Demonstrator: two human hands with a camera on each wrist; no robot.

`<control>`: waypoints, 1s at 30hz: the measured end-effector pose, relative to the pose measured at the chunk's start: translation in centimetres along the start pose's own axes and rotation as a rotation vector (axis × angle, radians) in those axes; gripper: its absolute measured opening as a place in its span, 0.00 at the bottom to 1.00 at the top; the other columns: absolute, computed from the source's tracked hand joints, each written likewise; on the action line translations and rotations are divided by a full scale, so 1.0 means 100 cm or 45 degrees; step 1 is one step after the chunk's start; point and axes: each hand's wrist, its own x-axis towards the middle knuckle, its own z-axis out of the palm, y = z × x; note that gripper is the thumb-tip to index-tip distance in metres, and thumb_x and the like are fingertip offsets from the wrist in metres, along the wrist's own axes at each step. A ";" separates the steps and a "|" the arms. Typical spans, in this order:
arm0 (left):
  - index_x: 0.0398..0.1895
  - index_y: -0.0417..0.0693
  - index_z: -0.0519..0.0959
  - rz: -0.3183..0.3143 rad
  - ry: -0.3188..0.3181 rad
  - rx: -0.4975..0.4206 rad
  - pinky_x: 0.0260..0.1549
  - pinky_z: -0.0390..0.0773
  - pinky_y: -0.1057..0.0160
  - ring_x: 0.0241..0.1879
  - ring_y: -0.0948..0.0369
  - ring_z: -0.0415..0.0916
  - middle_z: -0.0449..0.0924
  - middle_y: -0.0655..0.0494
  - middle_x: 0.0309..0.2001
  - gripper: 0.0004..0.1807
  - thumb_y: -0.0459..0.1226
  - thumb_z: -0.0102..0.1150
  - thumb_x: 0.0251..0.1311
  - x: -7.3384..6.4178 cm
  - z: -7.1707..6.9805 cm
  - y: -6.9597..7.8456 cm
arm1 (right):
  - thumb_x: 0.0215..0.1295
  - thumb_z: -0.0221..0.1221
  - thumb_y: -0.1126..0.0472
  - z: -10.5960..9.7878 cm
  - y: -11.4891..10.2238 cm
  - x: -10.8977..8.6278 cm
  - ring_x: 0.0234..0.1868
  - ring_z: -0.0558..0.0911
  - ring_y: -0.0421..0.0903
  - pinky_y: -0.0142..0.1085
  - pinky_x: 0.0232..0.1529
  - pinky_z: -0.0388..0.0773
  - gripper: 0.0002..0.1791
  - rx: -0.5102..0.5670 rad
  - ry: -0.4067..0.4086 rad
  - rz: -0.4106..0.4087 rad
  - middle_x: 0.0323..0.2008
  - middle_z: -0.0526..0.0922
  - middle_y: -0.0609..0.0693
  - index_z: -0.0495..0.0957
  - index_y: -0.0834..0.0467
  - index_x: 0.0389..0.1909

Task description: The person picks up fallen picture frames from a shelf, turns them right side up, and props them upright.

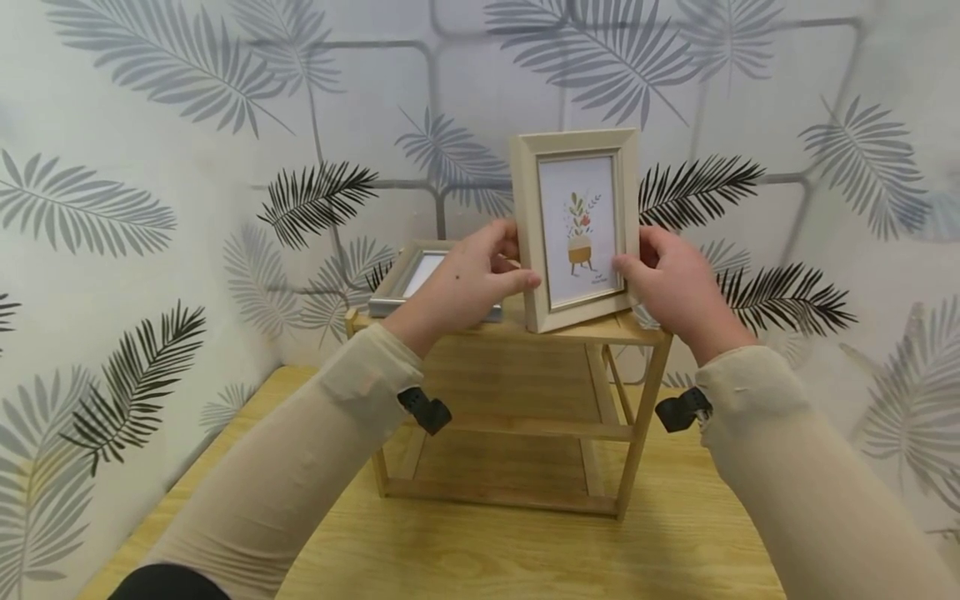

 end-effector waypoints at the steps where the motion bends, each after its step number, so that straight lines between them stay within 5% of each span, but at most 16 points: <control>1: 0.60 0.51 0.70 -0.001 -0.003 0.005 0.51 0.78 0.61 0.50 0.63 0.78 0.77 0.60 0.50 0.21 0.44 0.64 0.69 0.000 0.000 0.000 | 0.76 0.50 0.38 0.000 0.000 0.000 0.61 0.74 0.60 0.64 0.62 0.67 0.39 -0.005 0.001 0.000 0.63 0.74 0.61 0.60 0.60 0.76; 13: 0.66 0.48 0.70 0.017 -0.078 -0.046 0.50 0.78 0.65 0.49 0.65 0.79 0.78 0.61 0.53 0.24 0.43 0.61 0.71 0.001 0.008 0.003 | 0.76 0.49 0.38 -0.002 0.001 -0.001 0.61 0.73 0.60 0.63 0.61 0.66 0.38 -0.015 -0.002 0.010 0.62 0.73 0.61 0.60 0.60 0.75; 30: 0.67 0.50 0.71 0.075 -0.075 -0.051 0.46 0.79 0.67 0.46 0.66 0.80 0.79 0.62 0.52 0.24 0.41 0.62 0.71 0.004 0.017 0.011 | 0.76 0.49 0.38 -0.005 -0.001 0.004 0.63 0.72 0.60 0.63 0.62 0.66 0.38 -0.013 -0.052 0.013 0.64 0.72 0.61 0.59 0.59 0.76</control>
